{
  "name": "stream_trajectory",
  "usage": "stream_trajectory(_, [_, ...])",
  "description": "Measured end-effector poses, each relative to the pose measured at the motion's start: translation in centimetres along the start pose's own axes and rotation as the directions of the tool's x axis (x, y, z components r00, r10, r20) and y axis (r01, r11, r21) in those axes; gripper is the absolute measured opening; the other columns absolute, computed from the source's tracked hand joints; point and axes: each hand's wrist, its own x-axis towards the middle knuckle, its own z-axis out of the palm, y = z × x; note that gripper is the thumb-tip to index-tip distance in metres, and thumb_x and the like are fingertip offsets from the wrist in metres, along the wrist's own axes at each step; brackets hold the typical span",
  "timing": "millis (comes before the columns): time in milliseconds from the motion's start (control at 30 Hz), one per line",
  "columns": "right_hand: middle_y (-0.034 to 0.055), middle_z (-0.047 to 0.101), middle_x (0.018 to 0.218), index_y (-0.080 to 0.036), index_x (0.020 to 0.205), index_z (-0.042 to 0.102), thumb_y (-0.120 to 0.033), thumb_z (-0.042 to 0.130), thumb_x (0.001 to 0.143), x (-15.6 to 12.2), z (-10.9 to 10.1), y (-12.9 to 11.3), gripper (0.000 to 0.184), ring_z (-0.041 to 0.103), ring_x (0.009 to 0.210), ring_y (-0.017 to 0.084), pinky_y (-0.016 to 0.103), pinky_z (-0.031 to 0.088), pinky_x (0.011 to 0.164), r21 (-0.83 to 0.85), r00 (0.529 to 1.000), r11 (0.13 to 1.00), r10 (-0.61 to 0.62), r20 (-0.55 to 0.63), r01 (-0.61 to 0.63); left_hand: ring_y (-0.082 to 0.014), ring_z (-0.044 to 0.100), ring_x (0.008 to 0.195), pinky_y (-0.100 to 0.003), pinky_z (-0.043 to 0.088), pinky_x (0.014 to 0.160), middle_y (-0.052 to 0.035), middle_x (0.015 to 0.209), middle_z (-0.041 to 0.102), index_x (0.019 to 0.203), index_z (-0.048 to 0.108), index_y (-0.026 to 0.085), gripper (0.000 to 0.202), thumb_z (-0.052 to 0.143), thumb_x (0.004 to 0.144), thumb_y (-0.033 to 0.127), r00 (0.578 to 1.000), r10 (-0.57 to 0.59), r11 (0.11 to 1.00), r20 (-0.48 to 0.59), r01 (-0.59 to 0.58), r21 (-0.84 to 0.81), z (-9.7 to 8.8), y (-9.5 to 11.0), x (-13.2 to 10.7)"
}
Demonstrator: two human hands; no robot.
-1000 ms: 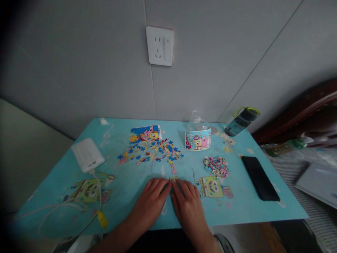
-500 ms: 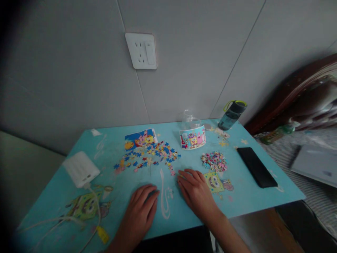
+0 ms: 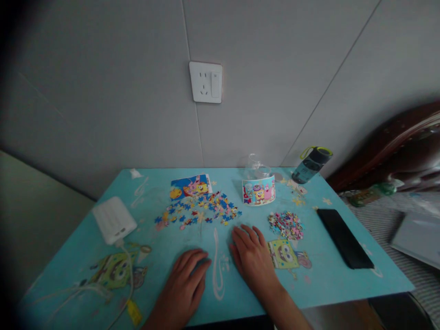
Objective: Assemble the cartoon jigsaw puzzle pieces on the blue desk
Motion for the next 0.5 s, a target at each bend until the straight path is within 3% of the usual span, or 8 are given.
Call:
stream_trajectory(100, [0.0110, 0.058, 0.141, -0.020, 0.137, 0.056, -0.025, 0.054, 0.098, 2.1, 0.6, -0.5, 0.039, 0.051, 0.131, 0.030, 0.054, 0.039, 0.111, -0.002, 0.999, 0.999, -0.035, 0.022, 0.035, -0.0278, 0.051, 0.122, -0.052, 0.048, 0.104, -0.0075, 0.128, 0.059, 0.124, 0.061, 0.024, 0.038, 0.050, 0.090, 0.010, 0.999, -0.021, 0.999, 0.042, 0.022, -0.025, -0.3, 0.2, 0.1])
stream_trajectory(233, [0.0141, 0.056, 0.142, -0.017, 0.133, 0.059, -0.029, 0.057, 0.097, 3.4, 1.5, -0.9, 0.038, 0.048, 0.134, 0.031, 0.054, 0.036, 0.113, -0.008, 0.998, 0.998, -0.057, 0.030, 0.057, -0.0281, 0.049, 0.125, -0.053, 0.044, 0.108, -0.0085, 0.130, 0.058, 0.125, 0.060, 0.022, 0.036, 0.051, 0.092, 0.012, 0.997, -0.027, 0.999, 0.067, 0.029, -0.039, -0.6, 0.2, -0.1])
stream_trajectory(400, [0.0074, 0.065, 0.133, -0.024, 0.125, 0.065, -0.031, 0.058, 0.097, 1.1, 0.5, -0.5, 0.030, 0.051, 0.132, 0.029, 0.056, 0.032, 0.115, -0.015, 0.998, 0.999, -0.052, 0.044, 0.052, -0.0286, 0.048, 0.127, -0.053, 0.044, 0.109, -0.0094, 0.130, 0.058, 0.124, 0.060, 0.021, 0.033, 0.051, 0.094, 0.015, 0.998, -0.006, 0.998, 0.054, 0.009, -0.054, -0.5, 0.1, -0.2])
stream_trajectory(500, [0.0038, 0.061, 0.139, -0.029, 0.122, 0.067, -0.033, 0.056, 0.098, -0.2, -0.6, 0.2, 0.027, 0.050, 0.133, 0.028, 0.055, 0.031, 0.116, -0.014, 0.996, 0.999, -0.029, 0.085, 0.030, -0.0282, 0.050, 0.126, -0.053, 0.045, 0.108, -0.0093, 0.129, 0.059, 0.123, 0.061, 0.020, 0.032, 0.051, 0.093, 0.014, 0.999, -0.002, 0.999, 0.033, 0.004, -0.052, -0.4, 0.1, -0.1])
